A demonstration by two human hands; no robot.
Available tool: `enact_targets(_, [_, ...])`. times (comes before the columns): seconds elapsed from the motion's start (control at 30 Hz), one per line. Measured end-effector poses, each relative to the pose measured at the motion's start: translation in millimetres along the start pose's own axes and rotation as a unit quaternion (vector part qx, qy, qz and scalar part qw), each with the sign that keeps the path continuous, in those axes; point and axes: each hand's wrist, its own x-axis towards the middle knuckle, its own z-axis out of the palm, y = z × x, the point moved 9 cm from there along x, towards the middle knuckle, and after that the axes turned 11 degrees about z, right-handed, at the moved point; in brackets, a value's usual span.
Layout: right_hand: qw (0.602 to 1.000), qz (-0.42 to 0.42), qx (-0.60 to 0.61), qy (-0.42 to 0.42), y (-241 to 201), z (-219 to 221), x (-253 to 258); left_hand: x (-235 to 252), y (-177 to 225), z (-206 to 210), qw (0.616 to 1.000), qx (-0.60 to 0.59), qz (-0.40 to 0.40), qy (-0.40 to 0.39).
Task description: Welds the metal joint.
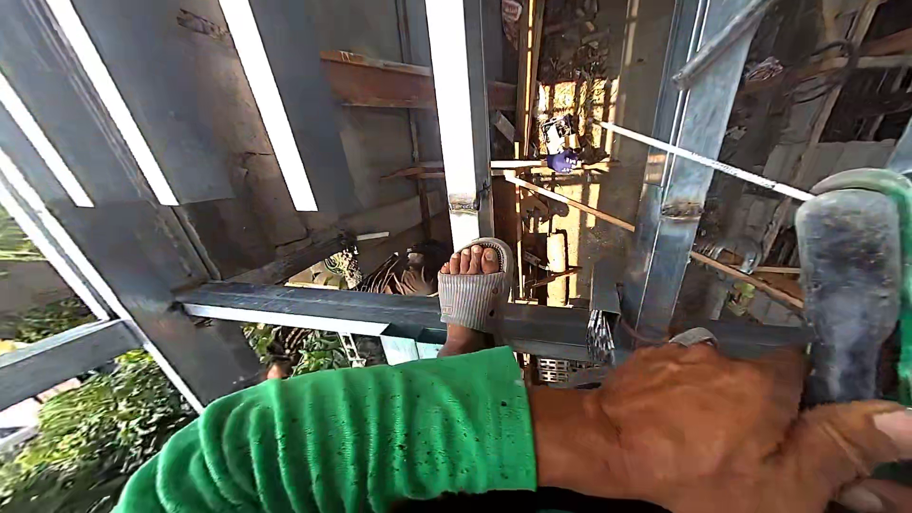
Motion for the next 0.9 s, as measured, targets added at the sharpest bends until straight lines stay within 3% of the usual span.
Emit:
enact_targets(0.1, [0.992, -0.042, 0.068, -0.093, 54, 10, 10, 9, -31, 11, 0.997, -0.071, -0.025, 0.032])
enact_targets(0.17, [0.979, -0.057, 0.145, -0.130, 66, 35, 31, 11, -59, 8, 0.980, -0.163, -0.063, 0.095])
enact_targets(0.37, [0.948, 0.033, 0.277, -0.150, 97, 93, 65, 8, -123, 28, 0.871, -0.386, -0.147, 0.265])
enact_targets(0.57, [0.967, 0.035, 0.197, -0.155, 101, 111, 72, -12, -150, 36, 0.792, -0.405, -0.073, 0.451])
enact_targets(0.77, [0.976, 0.024, 0.156, -0.147, 80, 116, 82, -23, -141, 13, 0.798, -0.382, -0.027, 0.466])
enact_targets(0.9, [0.979, 0.021, 0.131, -0.153, 67, 113, 91, -22, -138, 4, 0.771, -0.399, -0.005, 0.497])
